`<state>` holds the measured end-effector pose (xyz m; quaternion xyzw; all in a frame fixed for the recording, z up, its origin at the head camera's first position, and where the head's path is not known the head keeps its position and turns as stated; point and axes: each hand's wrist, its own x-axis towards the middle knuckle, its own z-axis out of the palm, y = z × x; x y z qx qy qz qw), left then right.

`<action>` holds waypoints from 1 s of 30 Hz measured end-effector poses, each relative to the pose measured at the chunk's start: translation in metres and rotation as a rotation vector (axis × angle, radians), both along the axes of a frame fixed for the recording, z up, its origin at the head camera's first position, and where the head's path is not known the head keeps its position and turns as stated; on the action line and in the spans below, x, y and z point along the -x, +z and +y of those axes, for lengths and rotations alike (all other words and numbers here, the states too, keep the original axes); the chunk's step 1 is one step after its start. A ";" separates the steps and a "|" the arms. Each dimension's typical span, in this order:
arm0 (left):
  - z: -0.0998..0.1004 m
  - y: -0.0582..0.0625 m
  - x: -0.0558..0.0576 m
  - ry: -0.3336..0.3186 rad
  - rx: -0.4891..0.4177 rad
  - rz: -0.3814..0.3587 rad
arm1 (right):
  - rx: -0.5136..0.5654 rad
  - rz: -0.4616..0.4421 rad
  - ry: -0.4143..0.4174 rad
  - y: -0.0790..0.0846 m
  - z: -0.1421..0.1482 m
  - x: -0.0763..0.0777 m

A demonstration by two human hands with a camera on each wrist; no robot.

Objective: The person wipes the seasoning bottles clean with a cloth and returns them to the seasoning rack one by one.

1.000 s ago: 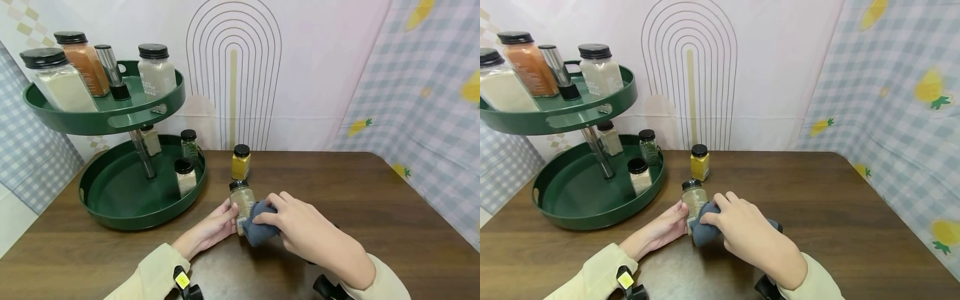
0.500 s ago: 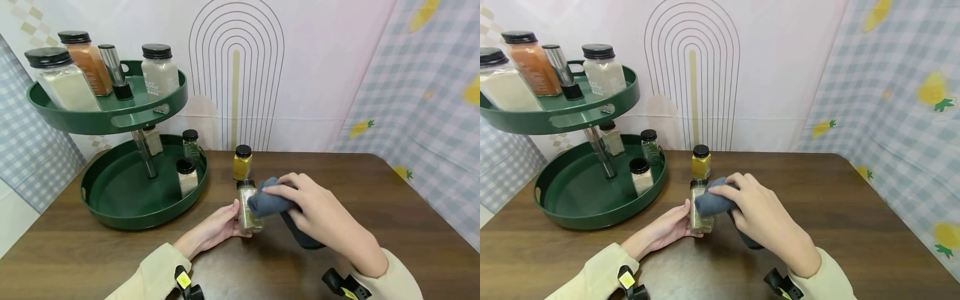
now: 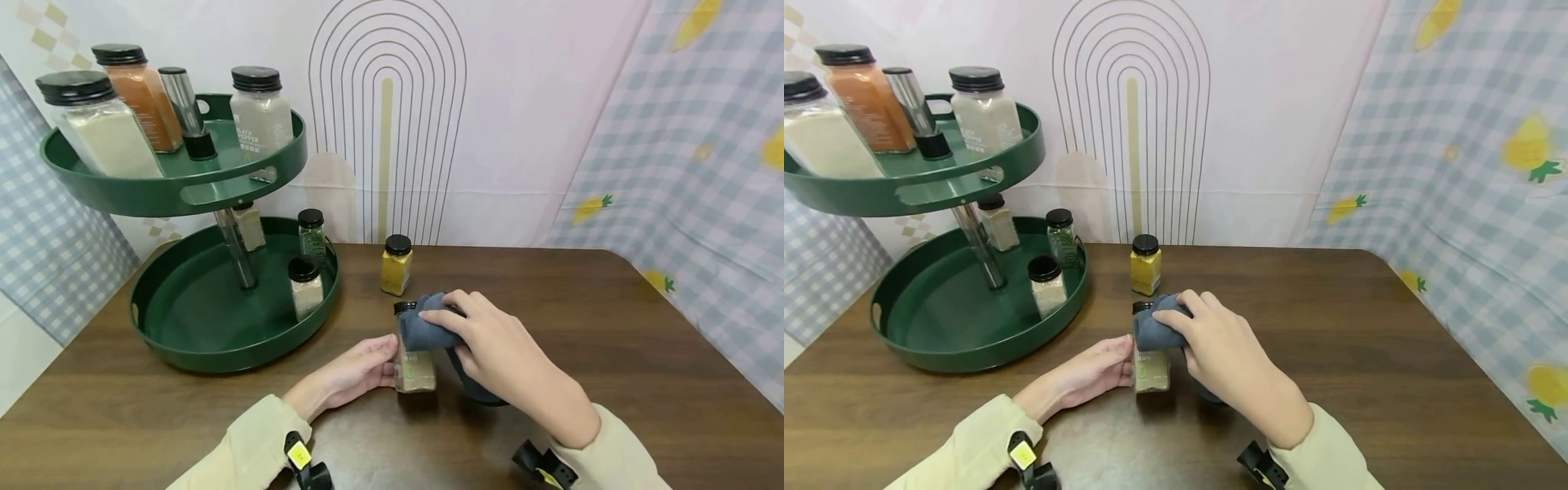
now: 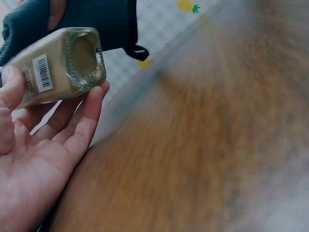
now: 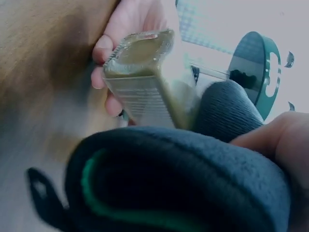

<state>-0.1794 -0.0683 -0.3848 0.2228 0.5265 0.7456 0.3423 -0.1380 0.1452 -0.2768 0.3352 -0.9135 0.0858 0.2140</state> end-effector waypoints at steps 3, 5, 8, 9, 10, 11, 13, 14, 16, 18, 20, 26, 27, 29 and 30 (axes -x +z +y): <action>0.000 0.003 0.000 0.033 -0.042 -0.063 | -0.058 -0.046 0.043 0.002 0.000 -0.003; 0.001 0.004 0.001 0.054 -0.074 -0.109 | -0.096 -0.074 0.065 0.003 -0.001 -0.005; 0.001 0.006 0.001 0.082 -0.100 -0.162 | -0.141 -0.106 0.092 0.004 -0.002 -0.009; 0.001 0.006 0.001 0.092 -0.103 -0.174 | -0.156 -0.118 0.102 0.004 -0.002 -0.010; 0.001 0.006 0.001 0.104 -0.105 -0.184 | -0.170 -0.131 0.112 0.004 -0.002 -0.011; 0.001 0.006 0.001 0.115 -0.108 -0.193 | -0.184 -0.143 0.125 0.005 -0.002 -0.012; 0.001 0.006 0.001 0.123 -0.117 -0.206 | -0.211 -0.170 0.150 0.006 -0.001 -0.014; 0.000 0.006 0.001 0.124 -0.123 -0.209 | -0.221 -0.187 0.161 0.007 0.000 -0.015; 0.000 0.006 0.002 0.120 -0.133 -0.213 | -0.233 -0.228 0.167 0.010 0.004 -0.016; 0.000 0.006 0.002 0.113 -0.145 -0.216 | -0.225 -0.255 0.166 0.013 0.009 -0.016; 0.000 0.005 0.002 0.113 -0.152 -0.215 | -0.197 -0.243 0.145 0.016 0.013 -0.014; -0.001 0.006 0.001 0.099 -0.179 -0.214 | -0.021 -0.044 -0.020 0.018 0.014 -0.006; -0.001 0.007 0.001 0.089 -0.190 -0.220 | 0.012 -0.022 -0.047 0.017 0.013 -0.005; -0.001 0.007 0.001 0.067 -0.204 -0.218 | 0.067 0.008 -0.090 0.015 0.010 -0.002; -0.002 0.007 0.001 0.055 -0.209 -0.218 | 0.089 0.018 -0.106 0.014 0.009 -0.001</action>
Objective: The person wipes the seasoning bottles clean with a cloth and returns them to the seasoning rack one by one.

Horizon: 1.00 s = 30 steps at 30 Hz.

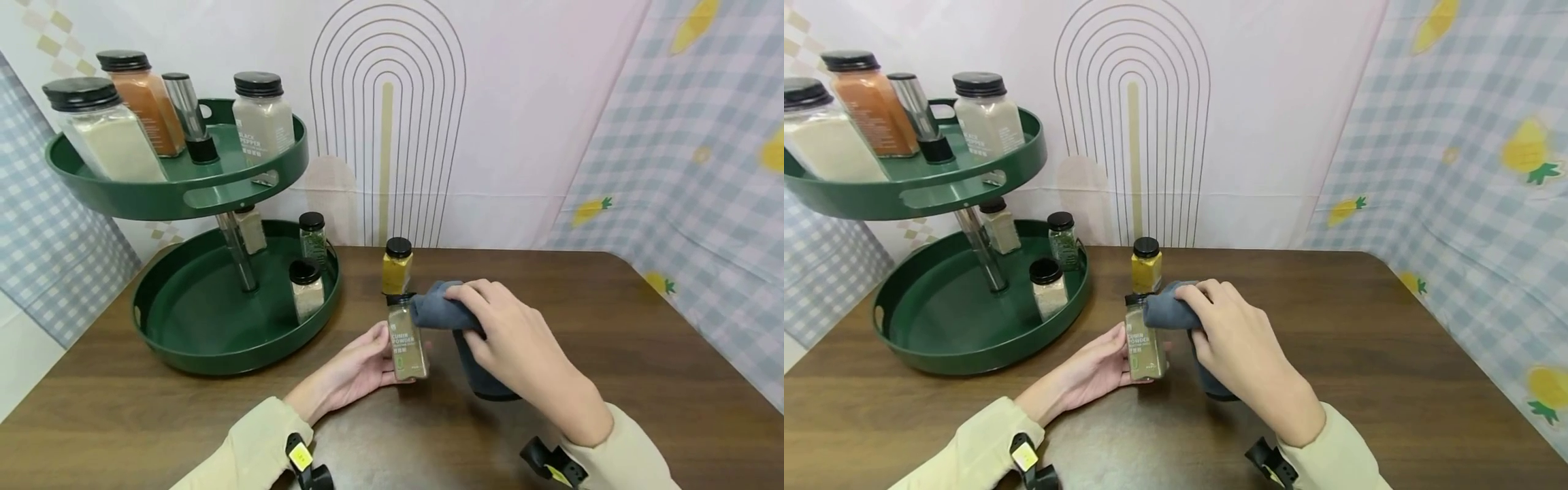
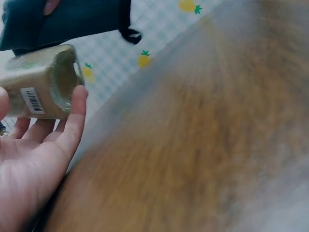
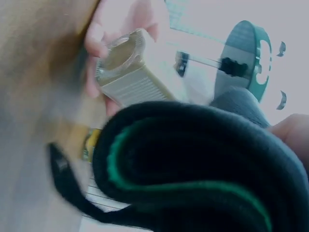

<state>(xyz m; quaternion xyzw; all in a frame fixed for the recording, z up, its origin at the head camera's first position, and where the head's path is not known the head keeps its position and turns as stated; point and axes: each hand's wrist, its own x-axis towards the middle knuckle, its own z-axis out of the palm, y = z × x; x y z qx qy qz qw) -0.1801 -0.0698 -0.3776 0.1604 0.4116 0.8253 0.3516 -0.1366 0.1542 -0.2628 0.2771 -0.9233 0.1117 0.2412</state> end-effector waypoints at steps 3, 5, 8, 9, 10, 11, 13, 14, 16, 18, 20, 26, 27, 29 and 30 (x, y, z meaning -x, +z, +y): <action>0.000 0.000 -0.002 -0.024 -0.010 0.013 | 0.047 0.024 -0.029 -0.005 -0.003 0.003; 0.000 0.000 -0.002 -0.030 -0.006 0.027 | 0.051 0.034 -0.034 -0.008 -0.005 0.003; 0.000 0.001 -0.002 -0.033 -0.005 0.030 | 0.035 0.043 -0.027 -0.012 -0.007 0.004; 0.000 0.001 -0.002 -0.030 -0.002 0.031 | 0.026 0.048 -0.022 -0.013 -0.007 0.004; 0.000 0.001 -0.002 -0.025 0.001 0.029 | 0.017 0.055 -0.015 -0.013 -0.008 0.004; -0.001 0.001 -0.002 -0.021 0.004 0.028 | 0.009 0.063 -0.009 -0.014 -0.008 0.004; 0.000 0.001 -0.002 -0.012 0.004 0.023 | -0.013 0.078 0.006 -0.014 -0.009 0.003; 0.000 0.001 -0.002 -0.009 0.004 0.022 | -0.025 0.082 0.014 -0.014 -0.009 0.003; 0.000 0.001 -0.002 -0.006 -0.001 0.027 | -0.053 0.084 0.029 -0.014 -0.009 0.002; 0.000 0.000 -0.002 -0.003 -0.007 0.031 | -0.080 0.077 0.039 -0.013 -0.009 0.002; 0.001 0.000 -0.002 0.003 -0.016 0.018 | -0.108 0.066 0.048 -0.013 -0.009 0.001; 0.001 0.001 0.000 0.065 -0.026 -0.081 | -0.209 -0.010 0.093 -0.013 -0.011 -0.004; 0.001 0.001 0.000 0.072 -0.017 -0.080 | -0.223 -0.022 0.100 -0.013 -0.011 -0.005; 0.000 0.001 0.000 0.079 0.003 -0.076 | -0.244 -0.045 0.116 -0.012 -0.011 -0.007; 0.000 0.000 0.000 0.079 0.013 -0.068 | -0.253 -0.056 0.126 -0.011 -0.011 -0.008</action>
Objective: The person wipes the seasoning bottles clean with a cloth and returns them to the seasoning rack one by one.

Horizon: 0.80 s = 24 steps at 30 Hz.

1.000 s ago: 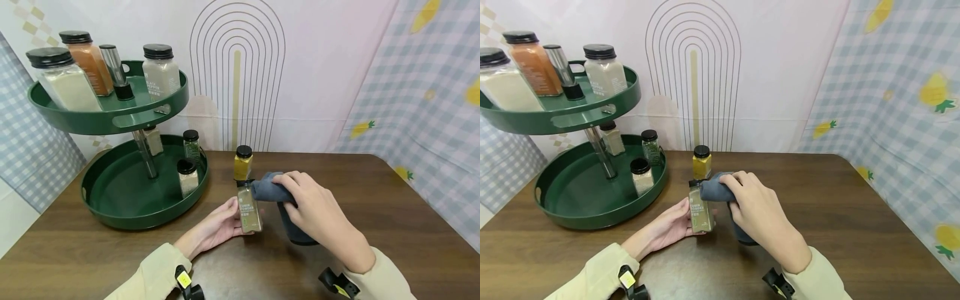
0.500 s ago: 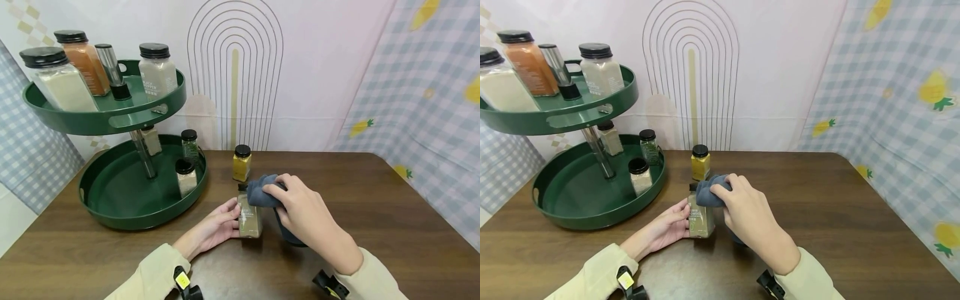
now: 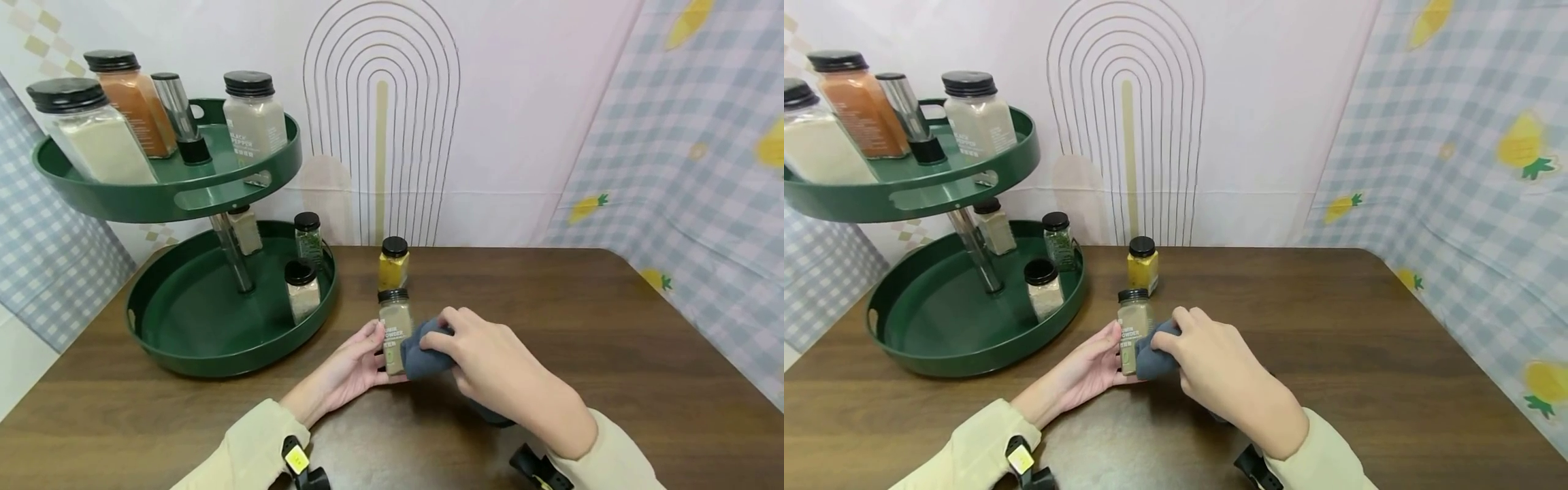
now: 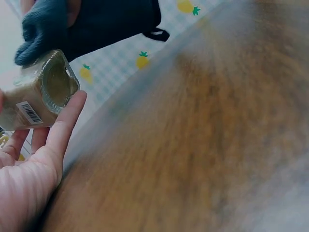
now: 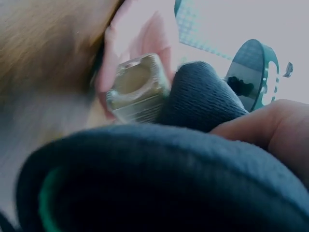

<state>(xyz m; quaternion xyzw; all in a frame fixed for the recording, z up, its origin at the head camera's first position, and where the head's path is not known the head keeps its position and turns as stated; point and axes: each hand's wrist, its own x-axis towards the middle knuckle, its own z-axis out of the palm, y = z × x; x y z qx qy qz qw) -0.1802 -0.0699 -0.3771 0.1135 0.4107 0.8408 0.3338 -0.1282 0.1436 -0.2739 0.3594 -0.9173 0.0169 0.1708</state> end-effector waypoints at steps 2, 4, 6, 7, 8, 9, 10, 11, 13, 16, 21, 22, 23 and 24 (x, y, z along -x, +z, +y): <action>0.000 0.000 0.001 -0.004 0.015 0.019 | -0.023 -0.023 0.015 0.002 0.001 -0.002; 0.000 0.000 0.001 -0.006 0.014 0.025 | -0.042 -0.046 0.036 0.004 0.001 -0.004; 0.001 -0.001 0.001 -0.008 0.009 0.032 | -0.061 -0.081 0.063 0.005 0.003 -0.005; 0.001 -0.001 0.001 -0.010 0.002 0.029 | -0.069 -0.109 0.080 0.006 0.004 -0.005; 0.002 -0.001 0.001 -0.011 -0.002 0.026 | -0.073 -0.143 0.096 0.007 0.005 -0.005; 0.002 -0.001 0.001 -0.013 -0.009 0.022 | -0.072 -0.177 0.112 0.008 0.006 -0.004; 0.002 -0.001 0.000 -0.015 -0.016 0.019 | -0.067 -0.205 0.119 0.008 0.007 -0.004; 0.002 -0.001 0.000 -0.018 -0.020 0.019 | -0.056 -0.224 0.120 0.009 0.009 -0.003; 0.003 0.000 0.000 -0.024 -0.025 0.019 | -0.003 -0.223 0.098 0.012 0.013 -0.001; 0.003 0.000 -0.001 -0.044 -0.016 0.039 | 0.130 -0.116 0.037 0.016 0.018 0.003; 0.003 0.000 0.000 -0.076 0.033 0.085 | 0.330 0.083 -0.052 0.014 0.015 0.009; 0.003 0.000 0.000 -0.081 0.046 0.098 | 0.351 0.106 -0.068 0.011 0.013 0.011; 0.003 0.000 0.000 -0.086 0.057 0.110 | 0.361 0.120 -0.079 0.008 0.011 0.012; 0.003 -0.001 0.000 -0.091 0.068 0.122 | 0.364 0.128 -0.087 0.004 0.008 0.014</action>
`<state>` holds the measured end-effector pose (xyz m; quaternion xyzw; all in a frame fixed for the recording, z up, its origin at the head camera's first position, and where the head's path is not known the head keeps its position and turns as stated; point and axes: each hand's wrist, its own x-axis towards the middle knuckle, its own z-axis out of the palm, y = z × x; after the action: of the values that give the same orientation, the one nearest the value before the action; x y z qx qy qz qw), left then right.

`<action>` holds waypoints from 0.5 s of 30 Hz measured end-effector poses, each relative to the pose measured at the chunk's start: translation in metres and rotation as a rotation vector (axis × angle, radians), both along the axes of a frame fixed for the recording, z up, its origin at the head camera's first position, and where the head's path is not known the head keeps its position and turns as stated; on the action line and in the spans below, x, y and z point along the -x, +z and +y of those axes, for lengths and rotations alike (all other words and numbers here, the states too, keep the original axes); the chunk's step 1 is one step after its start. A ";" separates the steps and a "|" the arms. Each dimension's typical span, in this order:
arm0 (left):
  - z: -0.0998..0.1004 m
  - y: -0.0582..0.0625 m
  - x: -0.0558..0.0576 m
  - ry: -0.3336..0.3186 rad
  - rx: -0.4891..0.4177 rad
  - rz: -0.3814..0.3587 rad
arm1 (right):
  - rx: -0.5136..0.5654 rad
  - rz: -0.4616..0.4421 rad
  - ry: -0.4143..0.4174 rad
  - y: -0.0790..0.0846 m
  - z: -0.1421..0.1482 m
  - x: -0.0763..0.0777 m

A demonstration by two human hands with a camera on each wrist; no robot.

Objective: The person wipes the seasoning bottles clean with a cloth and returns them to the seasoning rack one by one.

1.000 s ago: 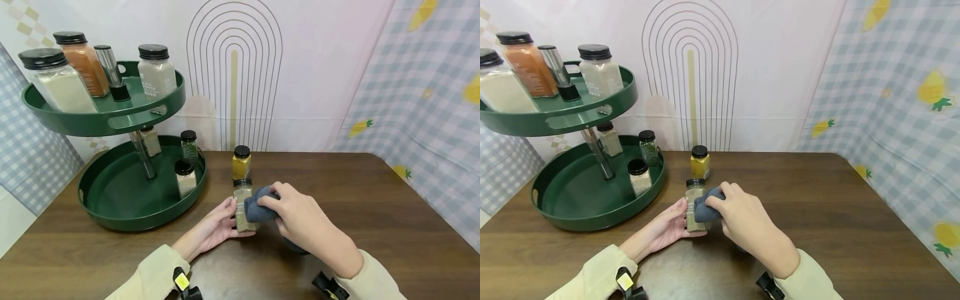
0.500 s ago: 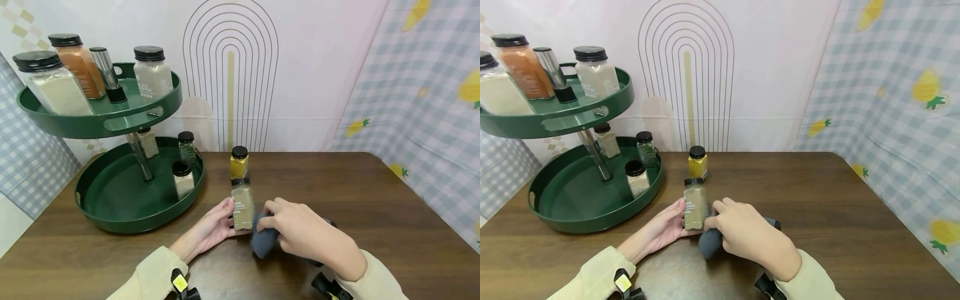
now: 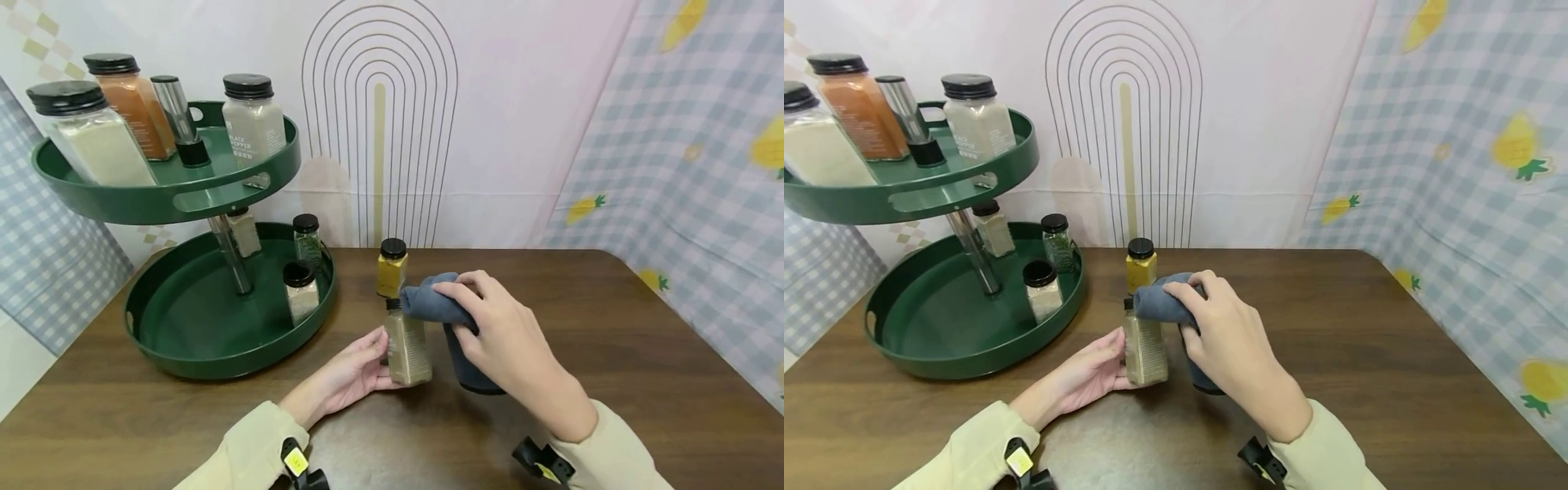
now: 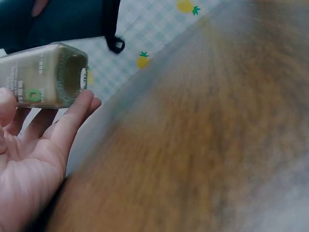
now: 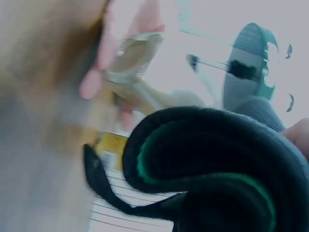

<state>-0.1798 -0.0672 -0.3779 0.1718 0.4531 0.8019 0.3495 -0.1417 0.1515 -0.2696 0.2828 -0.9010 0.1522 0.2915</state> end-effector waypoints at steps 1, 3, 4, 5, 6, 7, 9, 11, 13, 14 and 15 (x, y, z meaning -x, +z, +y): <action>0.000 -0.001 0.000 -0.005 0.008 0.015 | -0.004 0.001 -0.003 -0.004 -0.003 0.001; 0.000 -0.001 0.000 -0.007 0.014 0.023 | -0.022 0.009 0.004 -0.011 -0.008 0.003; 0.000 -0.001 0.000 -0.010 0.011 0.022 | -0.037 0.012 0.012 -0.014 -0.010 0.004; 0.000 -0.001 -0.001 -0.010 0.008 0.018 | -0.052 0.014 0.018 -0.016 -0.012 0.004; 0.000 -0.002 -0.001 -0.010 0.004 0.017 | -0.065 0.016 0.024 -0.017 -0.012 0.004; 0.000 -0.002 -0.001 -0.011 -0.001 0.016 | -0.076 0.016 0.028 -0.018 -0.013 0.004; 0.000 -0.001 -0.001 -0.013 -0.009 0.015 | -0.096 0.008 0.035 -0.017 -0.012 0.004; 0.000 -0.001 -0.001 -0.016 -0.012 0.013 | -0.122 -0.012 0.046 -0.016 -0.011 0.004; 0.000 0.000 -0.001 -0.016 -0.017 0.006 | -0.153 -0.036 0.059 -0.015 -0.010 0.003; 0.000 0.000 0.000 -0.015 -0.023 -0.006 | -0.168 -0.047 0.065 -0.014 -0.009 0.003; 0.001 0.000 0.000 -0.013 -0.030 -0.024 | -0.185 -0.058 0.072 -0.014 -0.009 0.003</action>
<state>-0.1799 -0.0667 -0.3775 0.1702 0.4357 0.8082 0.3578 -0.1443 0.1429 -0.2835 0.3360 -0.9086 0.0870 0.2325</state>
